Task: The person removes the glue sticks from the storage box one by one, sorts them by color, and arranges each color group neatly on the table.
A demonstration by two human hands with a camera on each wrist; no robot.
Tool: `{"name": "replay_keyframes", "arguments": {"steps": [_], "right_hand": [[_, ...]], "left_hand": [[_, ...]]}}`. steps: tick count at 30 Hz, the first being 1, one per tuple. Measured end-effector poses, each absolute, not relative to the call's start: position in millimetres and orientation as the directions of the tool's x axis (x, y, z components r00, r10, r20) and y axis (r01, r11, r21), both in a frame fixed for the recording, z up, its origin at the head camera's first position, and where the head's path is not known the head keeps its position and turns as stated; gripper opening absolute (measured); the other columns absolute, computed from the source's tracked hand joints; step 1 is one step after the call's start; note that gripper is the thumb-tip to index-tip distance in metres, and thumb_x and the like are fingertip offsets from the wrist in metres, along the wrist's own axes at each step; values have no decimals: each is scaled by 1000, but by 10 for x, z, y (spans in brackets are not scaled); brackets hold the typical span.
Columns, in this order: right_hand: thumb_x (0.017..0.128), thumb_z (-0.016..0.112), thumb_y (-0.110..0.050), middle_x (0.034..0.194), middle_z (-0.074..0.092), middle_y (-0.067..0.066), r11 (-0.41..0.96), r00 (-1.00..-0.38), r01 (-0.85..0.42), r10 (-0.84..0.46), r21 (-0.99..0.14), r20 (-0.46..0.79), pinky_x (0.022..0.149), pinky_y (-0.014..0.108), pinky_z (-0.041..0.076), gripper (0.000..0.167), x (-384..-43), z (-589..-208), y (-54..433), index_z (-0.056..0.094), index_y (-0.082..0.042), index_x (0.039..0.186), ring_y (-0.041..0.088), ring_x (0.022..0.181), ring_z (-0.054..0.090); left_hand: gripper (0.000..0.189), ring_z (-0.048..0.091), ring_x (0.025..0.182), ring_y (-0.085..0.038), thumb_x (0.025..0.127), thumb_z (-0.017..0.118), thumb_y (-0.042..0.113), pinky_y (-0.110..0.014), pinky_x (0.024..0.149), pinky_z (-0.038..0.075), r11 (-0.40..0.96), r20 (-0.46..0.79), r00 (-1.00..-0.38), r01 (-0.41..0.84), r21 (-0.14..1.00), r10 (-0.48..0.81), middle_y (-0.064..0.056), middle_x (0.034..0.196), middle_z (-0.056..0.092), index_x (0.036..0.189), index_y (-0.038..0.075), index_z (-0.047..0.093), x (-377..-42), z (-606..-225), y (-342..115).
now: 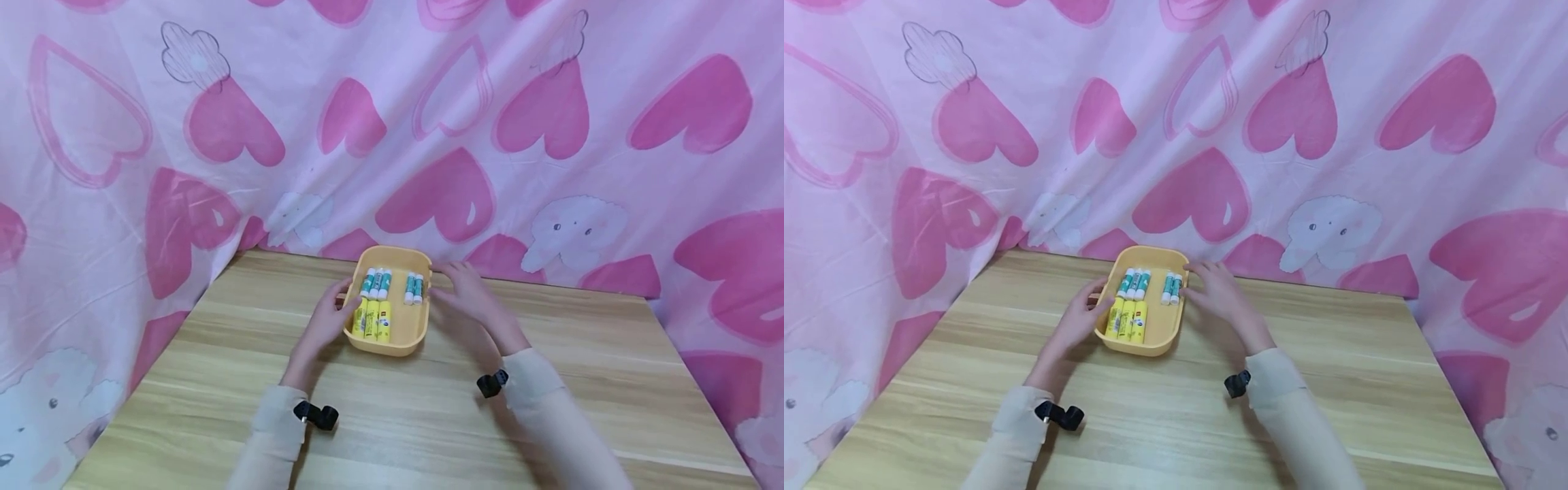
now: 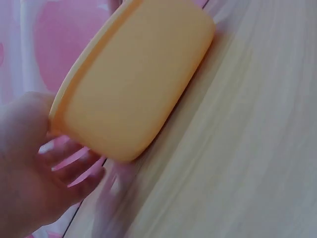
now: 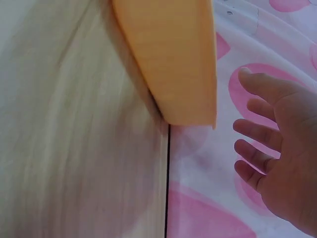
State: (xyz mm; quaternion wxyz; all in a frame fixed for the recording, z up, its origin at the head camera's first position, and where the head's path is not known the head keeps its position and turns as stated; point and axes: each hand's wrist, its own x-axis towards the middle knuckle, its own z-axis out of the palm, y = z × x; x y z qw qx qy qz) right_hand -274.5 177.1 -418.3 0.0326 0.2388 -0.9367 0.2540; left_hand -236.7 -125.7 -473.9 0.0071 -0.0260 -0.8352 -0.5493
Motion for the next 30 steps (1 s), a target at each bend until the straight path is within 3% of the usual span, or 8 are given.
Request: {"name": "replay_keyframes", "arguments": {"steps": [4,7,19,30], "right_hand": [[92,67,-44,142,55,10,771,-897,-429,-426,-470,120,110,54,41,57,-2808,-4122,1665,56,-16,140,30,132,47],[91,67,-47,141,54,9,788,-902,-411,-423,-459,83,109,52,42,58,-2849,-4115,1619,56,-18,140,29,132,47],[89,72,-36,140,57,11,817,-883,-438,-469,-375,11,112,54,39,54,-2987,-4110,1493,61,-10,134,33,133,48],[85,77,-38,139,57,6,878,-898,-386,-428,-284,-100,113,51,36,57,-3086,-4127,1347,62,-15,134,30,129,45]], "left_hand": [[51,47,78,-18,96,61,19,-25,64,43,352,45,-997,22,936,-59,-6,92,49,145,13,49,-2358,-4772,-1218],[50,42,67,-14,95,61,17,-21,54,36,313,22,-996,-8,950,-91,-1,82,45,144,16,51,-2331,-4780,-1196],[51,43,64,-13,95,61,15,-21,52,37,250,11,-994,-17,968,-112,-1,80,48,145,17,51,-2291,-4829,-1162],[52,44,66,-15,93,61,14,-22,53,37,234,8,-991,-23,972,-131,-2,79,48,144,18,52,-2299,-4879,-1148]]}}
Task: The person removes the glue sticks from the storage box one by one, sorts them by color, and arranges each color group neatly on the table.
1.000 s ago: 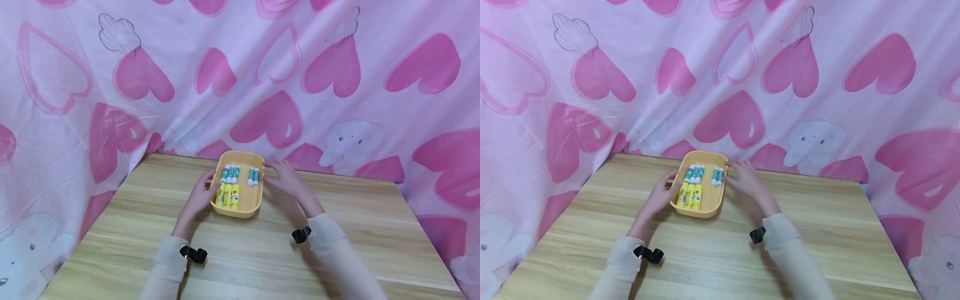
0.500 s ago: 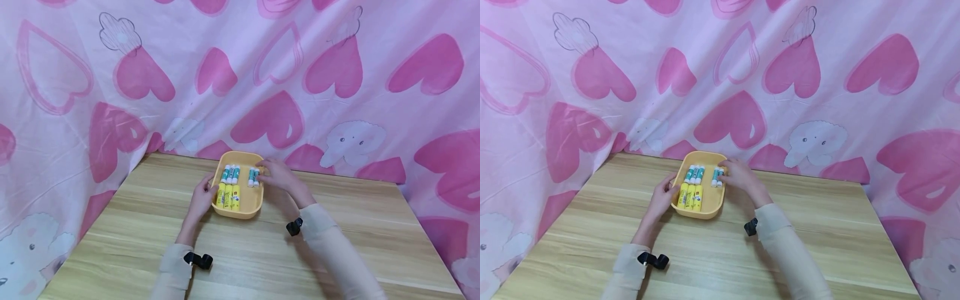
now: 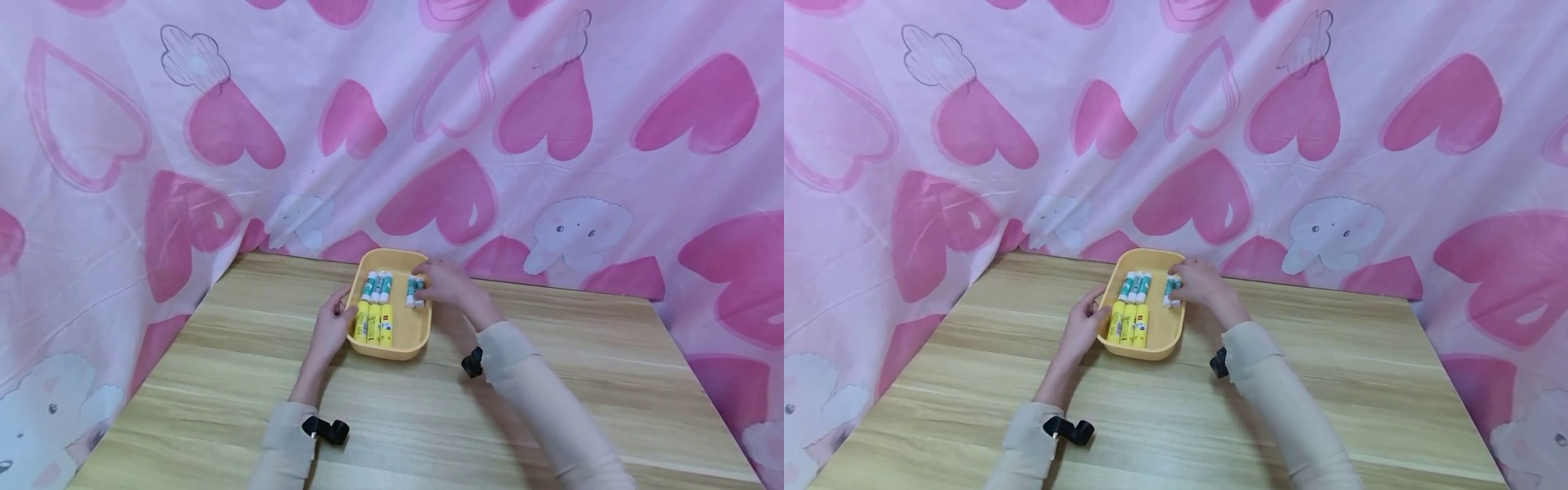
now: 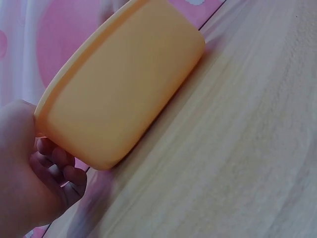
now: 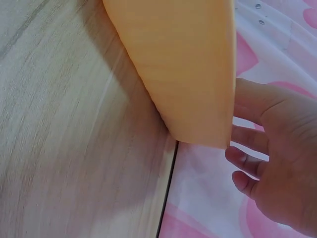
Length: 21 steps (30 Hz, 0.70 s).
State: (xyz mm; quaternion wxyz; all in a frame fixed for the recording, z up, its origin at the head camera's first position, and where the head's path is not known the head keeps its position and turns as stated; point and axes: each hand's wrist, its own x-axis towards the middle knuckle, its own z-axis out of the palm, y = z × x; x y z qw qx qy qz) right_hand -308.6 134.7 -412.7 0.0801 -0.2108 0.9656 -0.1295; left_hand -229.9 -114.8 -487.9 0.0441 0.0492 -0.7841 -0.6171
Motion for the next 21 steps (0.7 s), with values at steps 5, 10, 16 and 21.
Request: {"name": "replay_keyframes", "arguments": {"steps": [5,10,16,21], "right_hand": [[82,80,-38,139,57,7,897,-907,-363,-402,-251,-124,110,49,36,57,-3112,-4149,1288,63,-18,133,29,124,41],[80,82,-38,136,59,6,909,-910,-372,-397,-186,-122,107,47,36,59,-3126,-4146,1236,64,-18,132,27,118,40],[78,82,-40,129,62,3,905,-896,-426,-424,-12,-131,102,44,38,59,-3164,-4149,1142,65,-18,131,25,110,41],[75,84,-37,124,64,3,893,-889,-443,-427,80,-165,99,44,37,60,-3181,-4135,1085,66,-17,129,25,108,41]], "left_hand": [[51,43,65,-15,93,60,14,-22,53,36,231,8,-990,-26,973,-144,-2,80,47,143,19,53,-2290,-4880,-1140],[51,42,65,-15,92,61,14,-21,53,34,229,14,-988,-21,973,-151,-1,79,45,143,18,54,-2281,-4876,-1133],[53,42,66,-15,93,60,15,-22,54,34,231,11,-989,-24,973,-149,-1,79,46,145,17,52,-2284,-4878,-1137],[53,43,67,-16,93,60,17,-22,54,35,233,1,-989,-33,972,-148,-2,80,47,145,19,51,-2282,-4882,-1130]]}}
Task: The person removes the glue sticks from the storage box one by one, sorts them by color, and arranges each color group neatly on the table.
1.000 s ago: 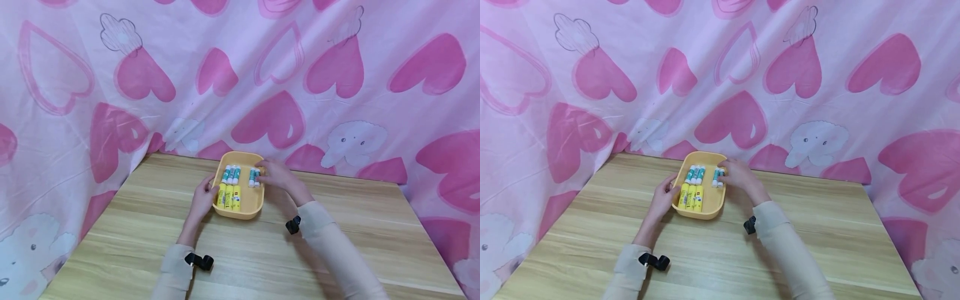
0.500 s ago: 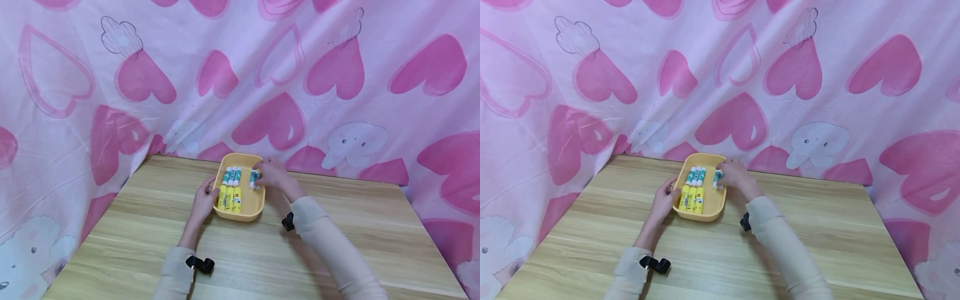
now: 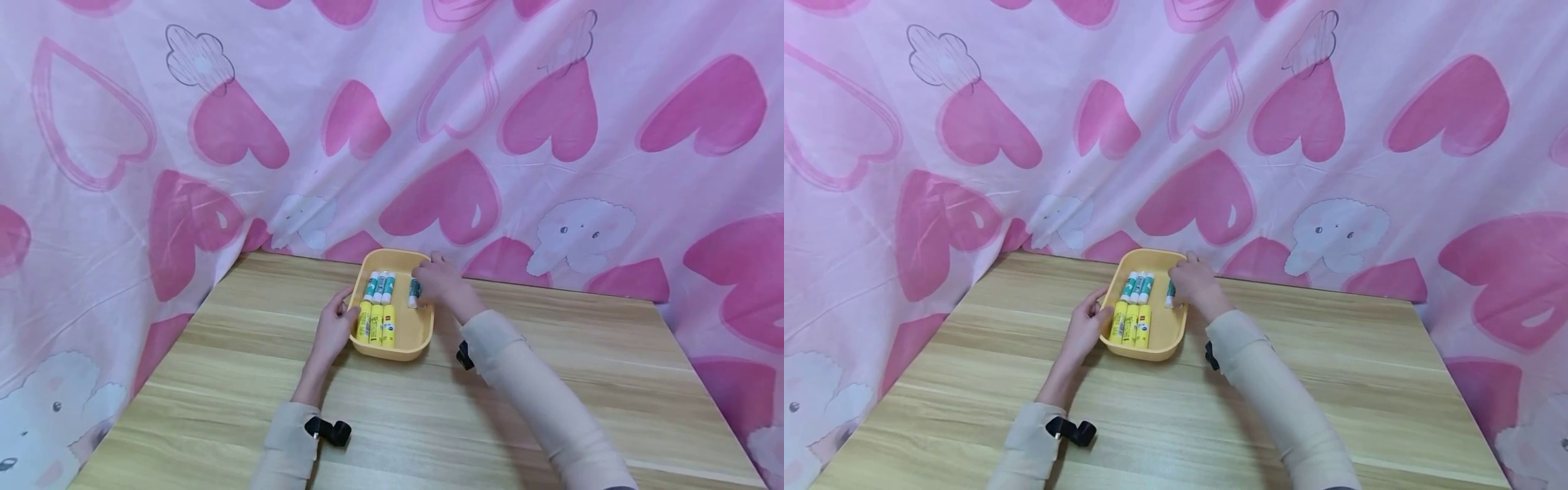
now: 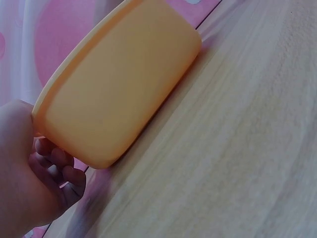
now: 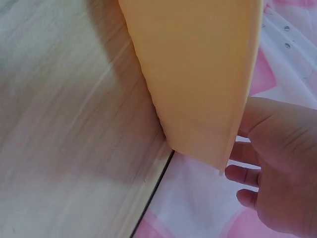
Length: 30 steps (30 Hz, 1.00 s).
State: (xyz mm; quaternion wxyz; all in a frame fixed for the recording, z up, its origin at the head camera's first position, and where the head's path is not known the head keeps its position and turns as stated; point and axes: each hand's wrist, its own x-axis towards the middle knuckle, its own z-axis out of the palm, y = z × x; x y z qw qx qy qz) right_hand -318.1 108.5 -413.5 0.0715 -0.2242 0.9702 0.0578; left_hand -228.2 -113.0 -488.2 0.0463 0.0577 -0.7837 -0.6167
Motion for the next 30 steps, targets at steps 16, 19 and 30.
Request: {"name": "replay_keyframes", "arguments": {"steps": [16,19,30], "right_hand": [[66,90,-37,121,66,-3,931,-905,-361,-366,-63,-216,110,50,27,72,-3287,-4215,1116,64,-20,130,25,113,38],[66,89,-36,124,64,-1,926,-908,-335,-367,-175,-205,107,51,30,73,-3263,-4226,1152,62,-21,133,26,114,38],[69,87,-35,145,50,2,919,-895,-325,-375,-222,-241,115,61,25,78,-3223,-4241,1176,55,-27,139,32,128,35]], "left_hand": [[51,41,64,-15,93,60,17,-21,53,34,240,2,-988,-36,970,-154,-1,79,45,143,21,53,-2276,-4883,-1133],[51,41,65,-15,93,60,17,-22,53,34,242,4,-988,-34,970,-157,-1,79,45,144,20,52,-2277,-4879,-1136],[50,42,64,-16,93,60,18,-22,53,34,238,10,-988,-28,971,-157,-1,78,45,143,22,54,-2279,-4898,-1132]]}}
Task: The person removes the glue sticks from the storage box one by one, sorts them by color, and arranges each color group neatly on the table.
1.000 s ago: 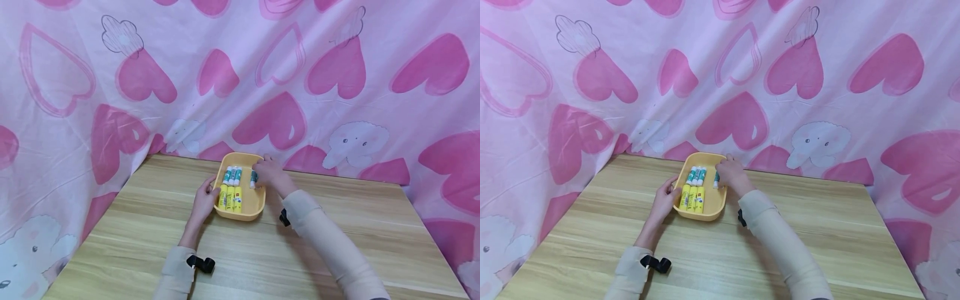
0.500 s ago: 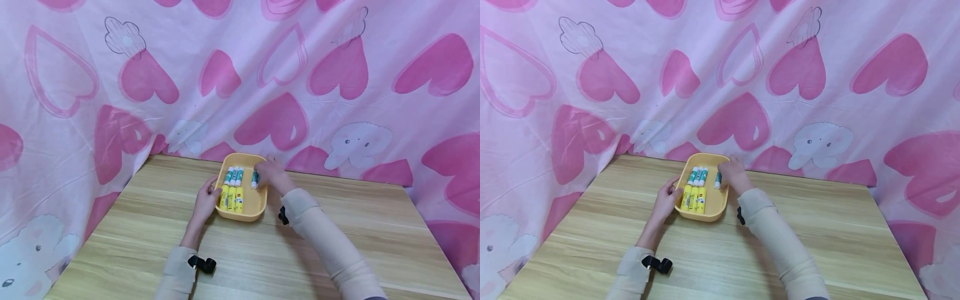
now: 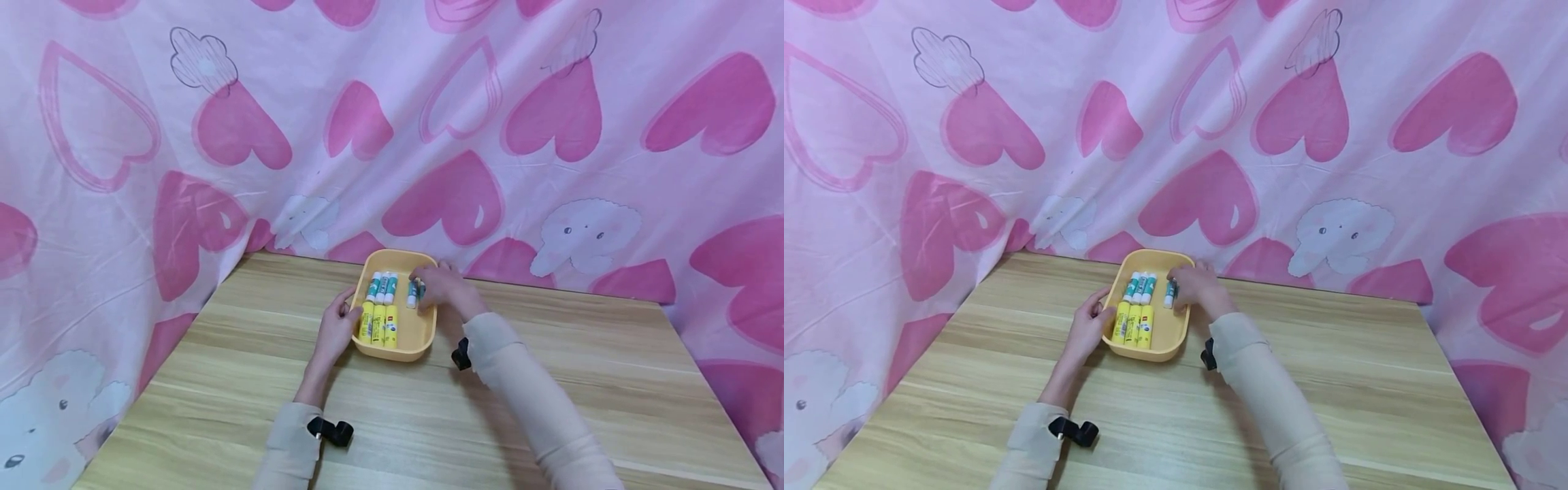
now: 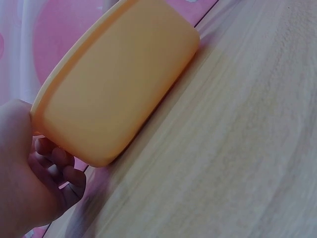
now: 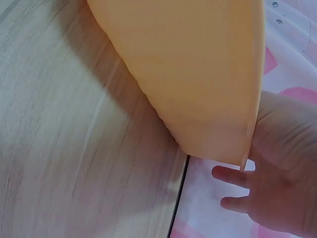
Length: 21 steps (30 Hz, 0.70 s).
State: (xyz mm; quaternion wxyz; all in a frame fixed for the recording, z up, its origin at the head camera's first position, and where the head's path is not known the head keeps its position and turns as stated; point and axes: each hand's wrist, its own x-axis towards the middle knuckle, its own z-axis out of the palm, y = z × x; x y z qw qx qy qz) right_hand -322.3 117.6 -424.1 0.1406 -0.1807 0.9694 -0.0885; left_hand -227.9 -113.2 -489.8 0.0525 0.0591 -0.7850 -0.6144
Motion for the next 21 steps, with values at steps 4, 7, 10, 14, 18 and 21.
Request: {"name": "replay_keyframes", "arguments": {"steps": [4,7,10,14,18,21], "right_hand": [[71,86,-33,145,51,2,916,-892,-347,-389,-201,-230,118,59,20,77,-3217,-4235,1171,54,-26,141,32,127,37],[73,85,-32,146,51,4,913,-892,-353,-394,-204,-221,118,58,19,78,-3202,-4224,1166,52,-25,143,34,129,37],[70,87,-32,147,50,4,911,-889,-351,-397,-217,-227,118,59,17,82,-3191,-4223,1172,51,-25,144,38,134,34],[66,89,-31,150,49,3,911,-880,-354,-401,-212,-256,120,60,9,85,-3195,-4239,1182,52,-25,143,39,138,31],[68,87,-29,150,48,3,914,-885,-347,-393,-212,-249,121,60,8,85,-3202,-4249,1179,51,-25,144,38,139,31],[70,85,-29,152,46,3,909,-896,-348,-395,-230,-205,121,60,12,84,-3200,-4257,1183,48,-26,146,38,142,30]], "left_hand": [[51,42,64,-15,93,60,17,-22,52,34,237,11,-987,-28,971,-159,-1,78,45,143,22,53,-2283,-4899,-1129],[51,42,64,-15,93,60,17,-21,52,34,236,11,-987,-28,971,-160,-1,78,46,143,22,53,-2281,-4897,-1129],[51,42,64,-15,93,60,17,-21,52,34,235,9,-987,-28,972,-158,-1,78,46,143,22,53,-2275,-4892,-1128],[51,41,63,-14,93,61,16,-21,51,33,229,9,-988,-27,973,-154,0,77,45,143,21,53,-2271,-4886,-1123],[51,40,62,-13,93,61,16,-21,51,32,226,3,-988,-32,973,-153,0,77,45,143,20,53,-2274,-4888,-1125],[51,41,62,-14,93,61,17,-21,51,33,230,3,-987,-34,973,-158,0,77,45,143,19,53,-2278,-4887,-1133]]}}
